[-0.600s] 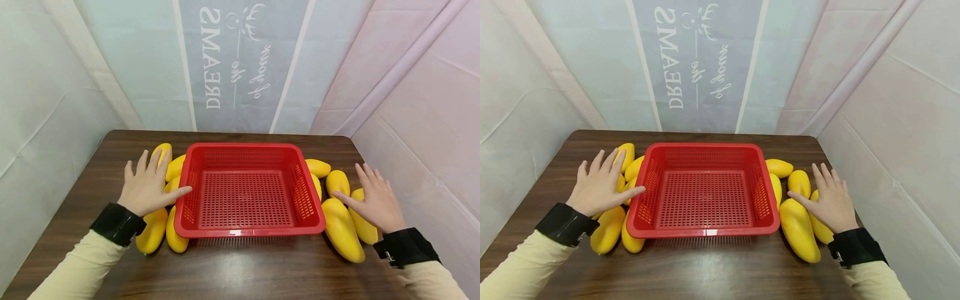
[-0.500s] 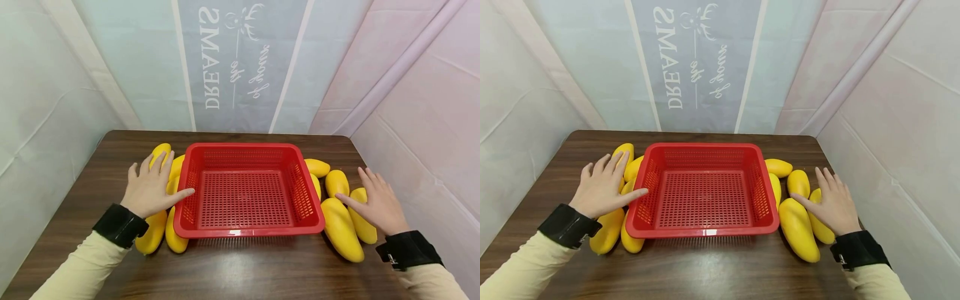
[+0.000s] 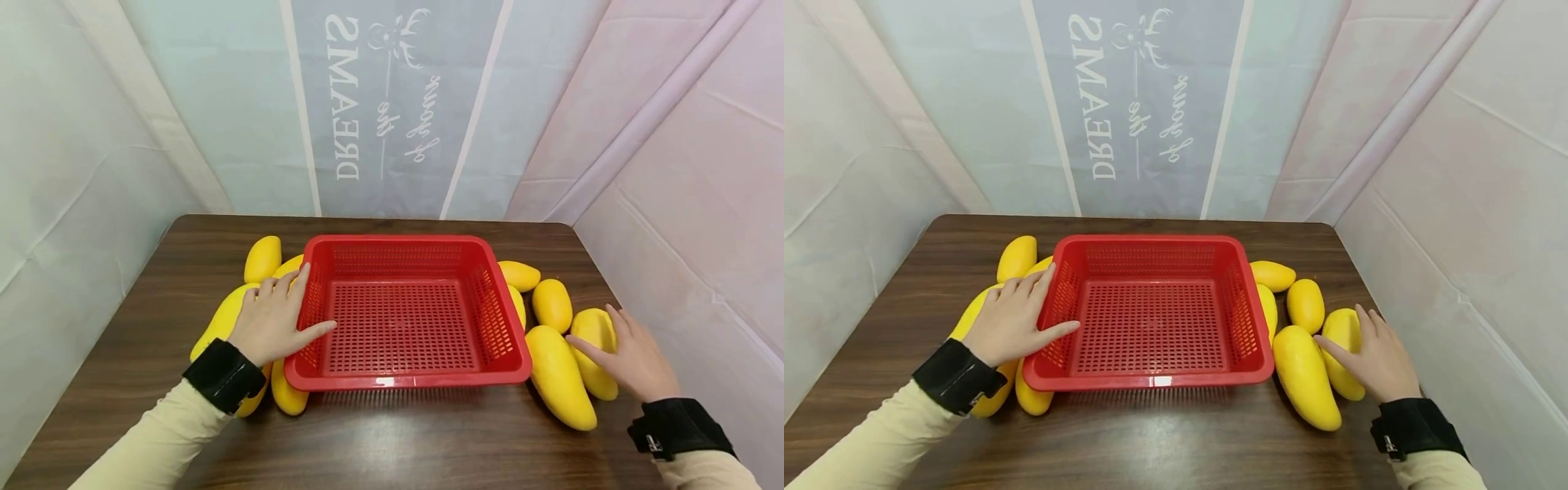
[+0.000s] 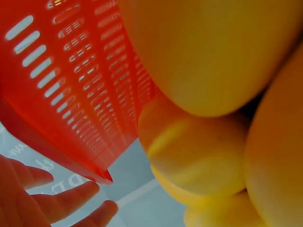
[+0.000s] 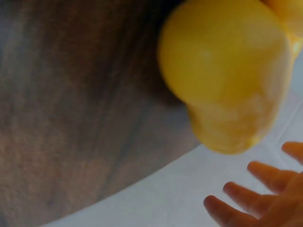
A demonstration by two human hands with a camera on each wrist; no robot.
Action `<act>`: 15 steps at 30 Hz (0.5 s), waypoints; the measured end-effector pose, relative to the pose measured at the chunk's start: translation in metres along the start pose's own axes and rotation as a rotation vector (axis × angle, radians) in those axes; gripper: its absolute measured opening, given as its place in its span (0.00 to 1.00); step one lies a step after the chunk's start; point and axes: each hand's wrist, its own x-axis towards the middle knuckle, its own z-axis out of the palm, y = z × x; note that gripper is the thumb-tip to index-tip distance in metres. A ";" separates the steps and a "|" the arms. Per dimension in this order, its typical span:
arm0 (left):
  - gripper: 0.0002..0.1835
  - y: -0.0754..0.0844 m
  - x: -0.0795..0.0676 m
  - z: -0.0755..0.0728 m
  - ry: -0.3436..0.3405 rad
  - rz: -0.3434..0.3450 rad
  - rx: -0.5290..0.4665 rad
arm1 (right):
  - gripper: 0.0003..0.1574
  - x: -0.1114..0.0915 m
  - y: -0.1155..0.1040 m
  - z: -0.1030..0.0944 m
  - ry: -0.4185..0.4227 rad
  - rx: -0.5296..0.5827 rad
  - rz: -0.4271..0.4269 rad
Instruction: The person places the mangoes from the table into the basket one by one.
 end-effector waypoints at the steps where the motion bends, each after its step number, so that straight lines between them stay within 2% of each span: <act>1: 0.59 0.001 0.001 0.000 -0.005 -0.001 -0.003 | 0.70 0.000 0.003 0.001 -0.002 0.003 0.012; 6: 0.59 0.001 0.002 0.002 -0.040 -0.026 -0.068 | 0.74 0.004 0.015 0.010 -0.011 0.034 0.072; 12: 0.55 -0.001 0.004 0.003 -0.118 -0.064 -0.258 | 0.78 0.013 0.019 0.015 -0.090 0.113 0.144; 15: 0.54 -0.001 0.004 0.001 -0.186 -0.088 -0.339 | 0.78 0.016 0.020 0.017 -0.118 0.130 0.158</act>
